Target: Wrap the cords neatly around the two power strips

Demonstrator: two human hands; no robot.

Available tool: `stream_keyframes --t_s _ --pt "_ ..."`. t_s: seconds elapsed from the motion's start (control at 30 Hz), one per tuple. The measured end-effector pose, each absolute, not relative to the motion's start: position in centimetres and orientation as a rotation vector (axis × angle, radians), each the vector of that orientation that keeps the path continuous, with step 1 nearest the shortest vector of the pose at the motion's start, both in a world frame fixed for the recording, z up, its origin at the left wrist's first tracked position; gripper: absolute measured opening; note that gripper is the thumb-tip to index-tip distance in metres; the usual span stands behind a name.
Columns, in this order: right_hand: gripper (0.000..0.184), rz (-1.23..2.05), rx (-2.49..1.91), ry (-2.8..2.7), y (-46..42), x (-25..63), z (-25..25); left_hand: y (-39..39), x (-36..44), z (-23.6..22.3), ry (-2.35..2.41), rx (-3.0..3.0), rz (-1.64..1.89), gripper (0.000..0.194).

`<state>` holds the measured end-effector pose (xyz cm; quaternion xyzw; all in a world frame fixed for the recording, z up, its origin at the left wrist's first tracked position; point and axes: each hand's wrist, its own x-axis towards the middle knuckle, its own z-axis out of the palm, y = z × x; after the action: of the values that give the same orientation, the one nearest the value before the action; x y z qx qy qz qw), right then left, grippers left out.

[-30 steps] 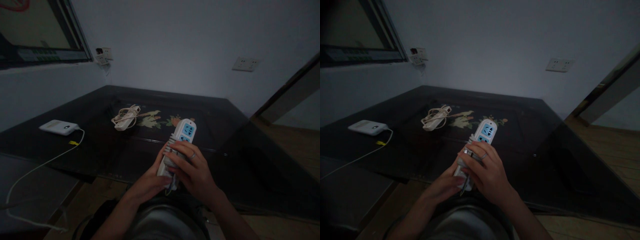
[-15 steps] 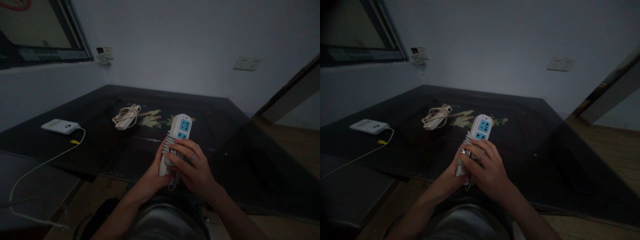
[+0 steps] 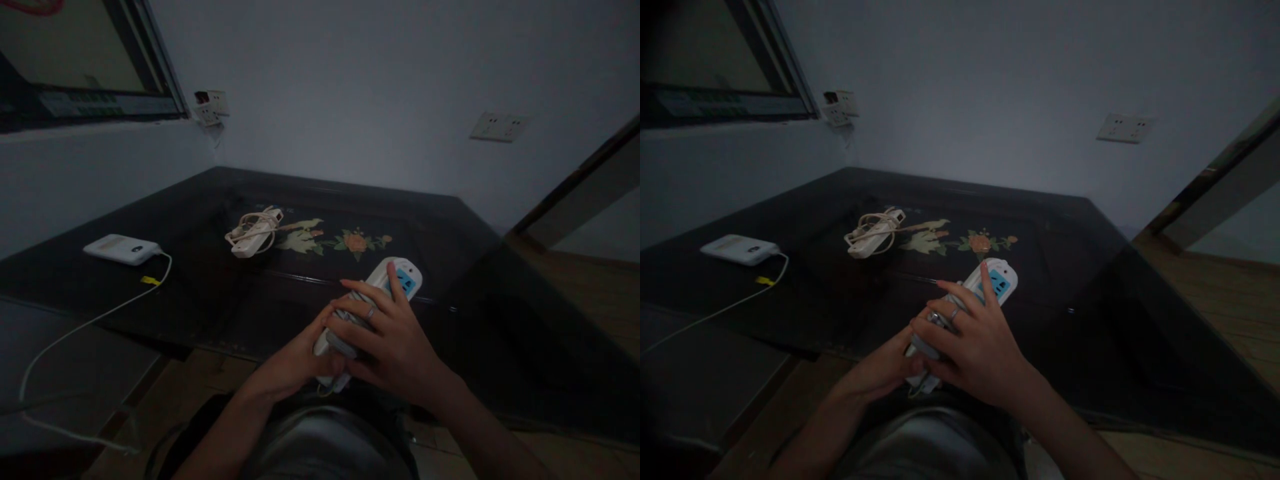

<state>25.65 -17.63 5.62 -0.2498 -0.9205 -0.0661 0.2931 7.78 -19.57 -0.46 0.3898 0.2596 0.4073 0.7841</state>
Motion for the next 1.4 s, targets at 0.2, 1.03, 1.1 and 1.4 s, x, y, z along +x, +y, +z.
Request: stream_keyframes --t_s 0.2,1.03,1.1,1.4 --pt "0.049 0.018 -0.645 -2.674 -16.3 26.5 6.7 -19.1 7.6 -0.7 0.631 0.850 0.865 0.066" --pt "0.055 -0.117 -0.914 -2.733 -13.1 26.8 6.3 -16.5 6.7 0.7 0.958 1.085 1.016 0.041" --pt "0.057 -0.133 -0.918 -2.684 -13.1 26.7 5.9 -16.6 6.9 0.5 0.987 1.069 1.075 0.038" --pt "0.056 0.021 -1.038 -2.526 -14.0 26.5 4.8 -16.8 6.9 0.9 0.922 1.066 1.091 0.034"
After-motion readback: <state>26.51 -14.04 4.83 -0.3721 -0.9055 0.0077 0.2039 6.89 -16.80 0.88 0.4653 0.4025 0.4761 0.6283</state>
